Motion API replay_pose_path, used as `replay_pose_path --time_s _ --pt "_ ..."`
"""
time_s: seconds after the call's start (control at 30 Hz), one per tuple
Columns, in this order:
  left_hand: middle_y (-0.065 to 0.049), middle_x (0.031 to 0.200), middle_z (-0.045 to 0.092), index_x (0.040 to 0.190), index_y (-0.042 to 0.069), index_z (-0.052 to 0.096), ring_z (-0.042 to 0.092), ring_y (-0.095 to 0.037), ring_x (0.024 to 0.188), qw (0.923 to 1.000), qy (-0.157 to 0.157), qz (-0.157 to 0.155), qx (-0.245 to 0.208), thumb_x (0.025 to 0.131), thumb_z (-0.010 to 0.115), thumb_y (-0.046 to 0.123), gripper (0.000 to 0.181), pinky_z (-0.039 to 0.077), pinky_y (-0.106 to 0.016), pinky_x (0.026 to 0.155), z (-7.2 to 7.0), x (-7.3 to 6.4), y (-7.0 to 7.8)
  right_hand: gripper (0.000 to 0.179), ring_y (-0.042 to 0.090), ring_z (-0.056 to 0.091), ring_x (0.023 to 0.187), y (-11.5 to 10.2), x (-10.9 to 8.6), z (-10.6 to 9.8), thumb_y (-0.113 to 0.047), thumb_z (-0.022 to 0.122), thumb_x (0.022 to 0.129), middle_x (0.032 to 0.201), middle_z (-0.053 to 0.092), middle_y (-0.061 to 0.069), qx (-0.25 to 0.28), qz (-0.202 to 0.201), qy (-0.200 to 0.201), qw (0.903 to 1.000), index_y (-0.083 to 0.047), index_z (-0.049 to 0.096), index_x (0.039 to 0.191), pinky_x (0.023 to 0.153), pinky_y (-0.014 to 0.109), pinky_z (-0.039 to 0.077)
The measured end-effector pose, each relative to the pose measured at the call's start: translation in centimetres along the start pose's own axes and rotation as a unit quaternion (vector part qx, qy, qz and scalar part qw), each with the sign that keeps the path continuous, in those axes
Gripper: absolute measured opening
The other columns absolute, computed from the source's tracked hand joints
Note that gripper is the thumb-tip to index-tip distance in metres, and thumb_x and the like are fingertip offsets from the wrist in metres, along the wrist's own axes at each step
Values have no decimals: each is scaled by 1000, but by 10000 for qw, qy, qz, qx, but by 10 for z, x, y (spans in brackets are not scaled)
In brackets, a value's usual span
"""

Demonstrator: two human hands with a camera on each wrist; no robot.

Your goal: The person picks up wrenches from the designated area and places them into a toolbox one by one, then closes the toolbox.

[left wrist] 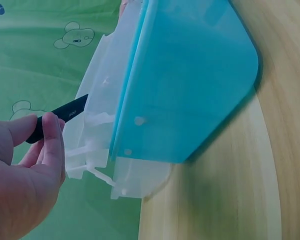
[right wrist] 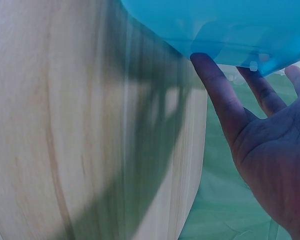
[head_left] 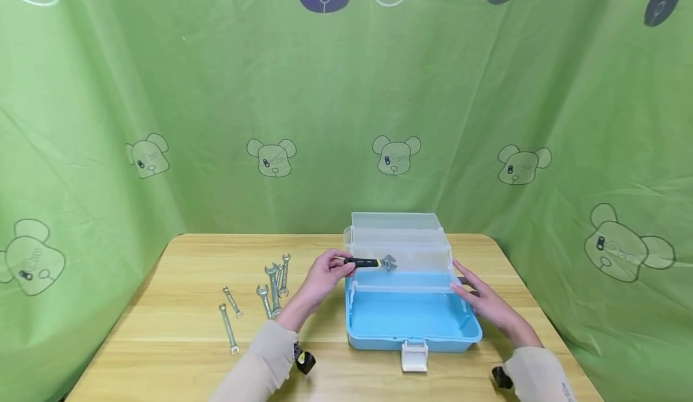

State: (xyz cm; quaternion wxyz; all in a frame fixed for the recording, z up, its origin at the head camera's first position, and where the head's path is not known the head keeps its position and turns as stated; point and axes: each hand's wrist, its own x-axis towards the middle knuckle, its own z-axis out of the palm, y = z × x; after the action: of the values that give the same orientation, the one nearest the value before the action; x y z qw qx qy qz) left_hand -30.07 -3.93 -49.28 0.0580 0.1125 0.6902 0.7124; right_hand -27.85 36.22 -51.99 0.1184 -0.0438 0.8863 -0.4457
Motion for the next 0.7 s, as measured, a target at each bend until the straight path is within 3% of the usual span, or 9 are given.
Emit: replay_pose_path --time_s 0.23,0.5,0.7 --pt "-26 102 75 119 -5 65 76 -37 94 9978 405 431 302 96 72 6 27 64 -33 86 8 9 -3 78 58 37 142 0 0 -1 -54 51 106 162 27 32 -13 15 22 10000 -41 2 165 100 62 53" --pt "-15 100 74 115 0 69 73 -18 88 9920 581 615 934 89 79 3 27 62 -24 80 18 16 -6 78 60 33 144 0 0 0 -54 50 106 163 23 33 4 29 -24 10000 -40 1 166 103 66 51" --pt "-9 94 71 110 2 67 65 -10 80 9834 701 859 1436 91 78 6 22 59 -20 75 25 18 -3 77 61 32 144 0 0 0 -53 50 107 163 24 33 -5 11 -2 10000 -41 1 165 103 67 50"
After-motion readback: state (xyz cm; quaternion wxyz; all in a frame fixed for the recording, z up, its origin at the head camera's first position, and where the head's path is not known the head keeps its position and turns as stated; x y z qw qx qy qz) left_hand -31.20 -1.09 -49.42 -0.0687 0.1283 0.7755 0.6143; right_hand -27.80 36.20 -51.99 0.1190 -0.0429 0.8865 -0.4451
